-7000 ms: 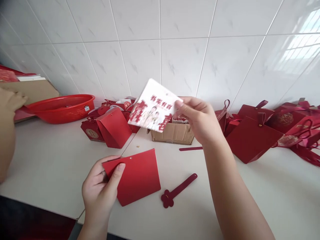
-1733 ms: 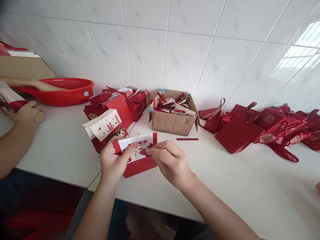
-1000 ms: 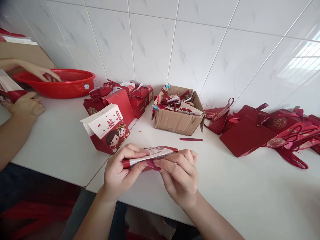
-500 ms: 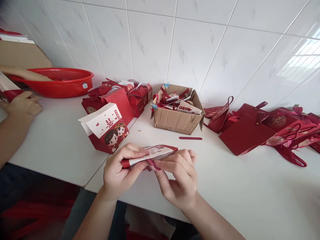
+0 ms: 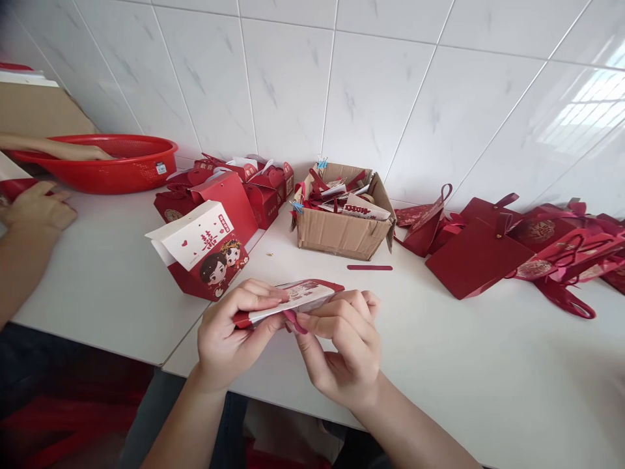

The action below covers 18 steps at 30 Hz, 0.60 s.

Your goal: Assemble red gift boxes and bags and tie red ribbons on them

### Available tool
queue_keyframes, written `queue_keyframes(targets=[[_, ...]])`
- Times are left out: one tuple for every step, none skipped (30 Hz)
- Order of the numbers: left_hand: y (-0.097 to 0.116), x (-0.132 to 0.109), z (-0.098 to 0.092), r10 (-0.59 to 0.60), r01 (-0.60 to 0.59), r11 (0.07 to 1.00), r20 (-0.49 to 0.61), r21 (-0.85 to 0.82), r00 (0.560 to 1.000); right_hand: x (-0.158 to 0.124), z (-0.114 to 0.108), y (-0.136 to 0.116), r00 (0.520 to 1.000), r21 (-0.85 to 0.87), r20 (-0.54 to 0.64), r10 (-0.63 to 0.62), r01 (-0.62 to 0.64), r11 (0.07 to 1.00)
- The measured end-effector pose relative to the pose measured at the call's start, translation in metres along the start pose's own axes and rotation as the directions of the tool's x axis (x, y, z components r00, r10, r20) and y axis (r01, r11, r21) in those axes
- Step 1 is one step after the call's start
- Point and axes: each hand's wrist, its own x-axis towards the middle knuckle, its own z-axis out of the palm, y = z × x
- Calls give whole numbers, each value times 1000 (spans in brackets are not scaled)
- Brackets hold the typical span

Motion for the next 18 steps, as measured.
queue_keyframes(targets=[[-1, 0, 0, 0, 0, 1000, 6, -1, 1000, 0, 0, 0, 1000, 6, 4, -1, 1, 1000], [-1, -1, -1, 0, 0, 1000, 13, -5, 1000, 0, -1, 0, 1000, 10, 11, -3, 3, 1000], [-2, -1, -1, -3, 3, 1000, 22, -12, 1000, 0, -1, 0, 1000, 12, 19, -4, 4, 1000], [-2, -1, -1, -7, 7, 1000, 32, -23, 999, -1, -1, 0, 1000, 11, 28, -5, 4, 1000], [-2, -2, -2, -12, 14, 999, 44, -34, 999, -1, -2, 1, 999, 7, 38, -5, 4, 1000], [-2, -2, -2, -19, 22, 999, 57, -46, 998, -1, -2, 1, 999, 1, 48, -5, 5, 1000], [-1, -2, -2, -27, 30, 998, 69, -55, 997, -2, -3, 2, 998, -9, 57, -8, 9, 1000], [0, -2, -2, -35, 40, 997, 81, -61, 996, -2, -3, 2, 998, -20, 65, -13, 14, 1000], [0, -2, -2, -41, 48, 997, 88, -67, 995, -2, -4, 3, 997, -33, 72, -20, 23, 999], [1, -2, -3, -47, 53, 996, 94, -72, 995, -2, -4, 3, 997, -45, 78, -28, 32, 998], [1, -2, -3, -51, 58, 996, 96, -73, 994, -2, -5, 4, 996, -55, 85, -36, 41, 998], [0, -3, -3, -53, 60, 996, 98, -73, 994, -2, -5, 4, 995, -63, 92, -44, 50, 997], [0, -3, -3, -53, 60, 996, 101, -70, 994, -2, -6, 4, 994, -71, 100, -53, 61, 996], [-1, -3, -3, -54, 61, 996, 104, -68, 993, -2, -6, 5, 992, -83, 111, -62, 71, 994], [-1, -4, -4, -52, 59, 996, 107, -65, 993, -2, -7, 5, 990, -101, 118, -71, 83, 991], [-2, -4, -4, -46, 53, 997, 109, -63, 993, -2, -7, 5, 990, -125, 112, -81, 95, 988], [-2, -4, -4, -35, 42, 997, 109, -64, 993, -2, -8, 6, 992, -150, 97, -87, 101, 984], [-2, -4, -4, -22, 30, 997, 109, -65, 994, -2, -8, 7, 993, -168, 76, -88, 100, 981]])
